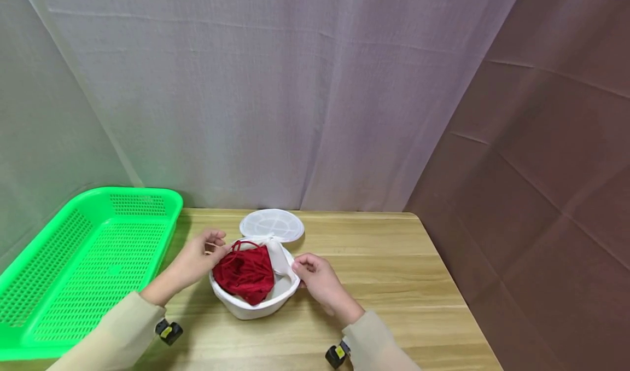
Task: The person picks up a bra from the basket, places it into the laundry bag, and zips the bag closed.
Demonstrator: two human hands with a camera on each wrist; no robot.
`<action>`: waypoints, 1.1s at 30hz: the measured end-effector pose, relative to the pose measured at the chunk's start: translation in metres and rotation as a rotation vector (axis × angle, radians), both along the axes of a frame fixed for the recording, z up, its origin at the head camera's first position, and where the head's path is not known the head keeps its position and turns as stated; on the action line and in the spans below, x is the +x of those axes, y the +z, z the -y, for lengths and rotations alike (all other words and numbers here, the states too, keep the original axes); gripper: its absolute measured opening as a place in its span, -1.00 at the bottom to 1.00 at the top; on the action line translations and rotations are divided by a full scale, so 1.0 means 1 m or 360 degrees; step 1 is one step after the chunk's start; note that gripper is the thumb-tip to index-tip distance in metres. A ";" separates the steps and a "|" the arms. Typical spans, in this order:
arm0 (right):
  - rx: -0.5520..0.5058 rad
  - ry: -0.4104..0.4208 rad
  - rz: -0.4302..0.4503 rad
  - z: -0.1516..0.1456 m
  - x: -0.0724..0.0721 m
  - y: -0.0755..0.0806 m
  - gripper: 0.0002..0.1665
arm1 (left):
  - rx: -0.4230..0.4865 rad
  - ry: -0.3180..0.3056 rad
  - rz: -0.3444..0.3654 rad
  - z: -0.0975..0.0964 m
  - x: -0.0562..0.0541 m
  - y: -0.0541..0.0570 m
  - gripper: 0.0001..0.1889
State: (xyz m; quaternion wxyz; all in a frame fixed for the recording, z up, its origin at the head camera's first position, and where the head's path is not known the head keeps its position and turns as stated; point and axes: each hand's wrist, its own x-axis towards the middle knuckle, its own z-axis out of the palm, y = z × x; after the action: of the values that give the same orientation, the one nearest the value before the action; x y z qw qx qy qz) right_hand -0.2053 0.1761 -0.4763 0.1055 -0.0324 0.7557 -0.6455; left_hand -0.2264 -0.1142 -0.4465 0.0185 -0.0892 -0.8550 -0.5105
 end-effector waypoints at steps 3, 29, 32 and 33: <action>0.0000 -0.0001 -0.0001 0.000 0.000 0.000 -0.80 | -0.0060 -0.0016 0.0075 0.001 0.000 -0.003 -0.61; -0.0016 -0.0005 0.0017 -0.004 -0.003 0.005 -0.76 | -0.0273 -0.0195 0.0047 -0.002 0.010 -0.009 -0.90; -0.0027 -0.0052 0.0006 -0.006 -0.004 0.008 -0.77 | -0.0264 -0.0098 -0.0044 0.001 0.008 -0.005 -0.92; -0.0033 -0.0067 0.0003 -0.007 -0.005 0.010 -0.78 | -0.0259 -0.0057 -0.0079 0.002 0.007 -0.004 -0.92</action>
State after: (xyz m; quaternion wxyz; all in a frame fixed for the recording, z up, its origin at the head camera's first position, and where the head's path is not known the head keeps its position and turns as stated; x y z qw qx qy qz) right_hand -0.2102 0.1834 -0.4665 0.0922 -0.0170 0.7494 -0.6555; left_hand -0.2191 -0.1161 -0.4506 0.0234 -0.1184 -0.8913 -0.4371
